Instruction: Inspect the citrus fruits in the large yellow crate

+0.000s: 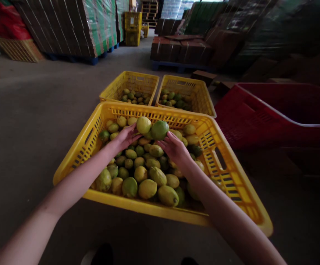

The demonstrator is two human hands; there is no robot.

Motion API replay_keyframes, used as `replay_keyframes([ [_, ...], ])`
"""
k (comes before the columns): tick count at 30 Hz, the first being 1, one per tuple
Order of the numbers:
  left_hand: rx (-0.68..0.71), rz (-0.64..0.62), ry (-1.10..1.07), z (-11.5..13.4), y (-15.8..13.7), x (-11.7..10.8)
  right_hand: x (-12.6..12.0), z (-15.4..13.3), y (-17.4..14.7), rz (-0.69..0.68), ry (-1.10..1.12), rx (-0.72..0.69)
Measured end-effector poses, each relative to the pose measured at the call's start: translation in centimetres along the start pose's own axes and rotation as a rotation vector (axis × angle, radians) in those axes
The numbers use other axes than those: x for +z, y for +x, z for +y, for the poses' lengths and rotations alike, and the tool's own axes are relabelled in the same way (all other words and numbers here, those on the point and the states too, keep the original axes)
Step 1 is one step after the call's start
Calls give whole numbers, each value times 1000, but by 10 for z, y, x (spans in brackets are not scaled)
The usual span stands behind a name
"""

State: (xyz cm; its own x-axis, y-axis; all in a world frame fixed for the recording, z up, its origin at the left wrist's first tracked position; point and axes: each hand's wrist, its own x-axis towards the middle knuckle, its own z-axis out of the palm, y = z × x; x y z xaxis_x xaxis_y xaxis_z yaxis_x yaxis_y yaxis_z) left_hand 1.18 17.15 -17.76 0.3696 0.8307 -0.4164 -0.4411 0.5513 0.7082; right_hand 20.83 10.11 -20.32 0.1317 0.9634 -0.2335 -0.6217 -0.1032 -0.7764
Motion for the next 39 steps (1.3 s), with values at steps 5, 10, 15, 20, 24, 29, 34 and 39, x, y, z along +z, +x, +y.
replay_keyframes([
  [5, 11, 34, 18, 2, -3, 4, 2, -1, 0, -6, -14, 36],
  [10, 9, -46, 55, -1, -3, 5, 6, 3, -4, -23, -96, 49],
  [15, -31, -99, 54, -4, -6, 8, 8, 7, -7, -66, -158, 33],
  [20, -18, -222, 65, -12, -6, 9, 10, 11, -9, -92, -171, 29],
  [24, -2, -260, 51, -19, -1, 6, 12, 16, -11, -74, -209, 52],
  [29, -68, -166, -20, -15, 2, 5, 15, 22, -16, -108, -290, 120],
  [34, -92, -98, -40, -8, 2, 5, 16, 23, -19, -144, -306, 161],
  [39, -101, -85, -76, -7, 1, 6, 17, 22, -19, -157, -344, 164],
])
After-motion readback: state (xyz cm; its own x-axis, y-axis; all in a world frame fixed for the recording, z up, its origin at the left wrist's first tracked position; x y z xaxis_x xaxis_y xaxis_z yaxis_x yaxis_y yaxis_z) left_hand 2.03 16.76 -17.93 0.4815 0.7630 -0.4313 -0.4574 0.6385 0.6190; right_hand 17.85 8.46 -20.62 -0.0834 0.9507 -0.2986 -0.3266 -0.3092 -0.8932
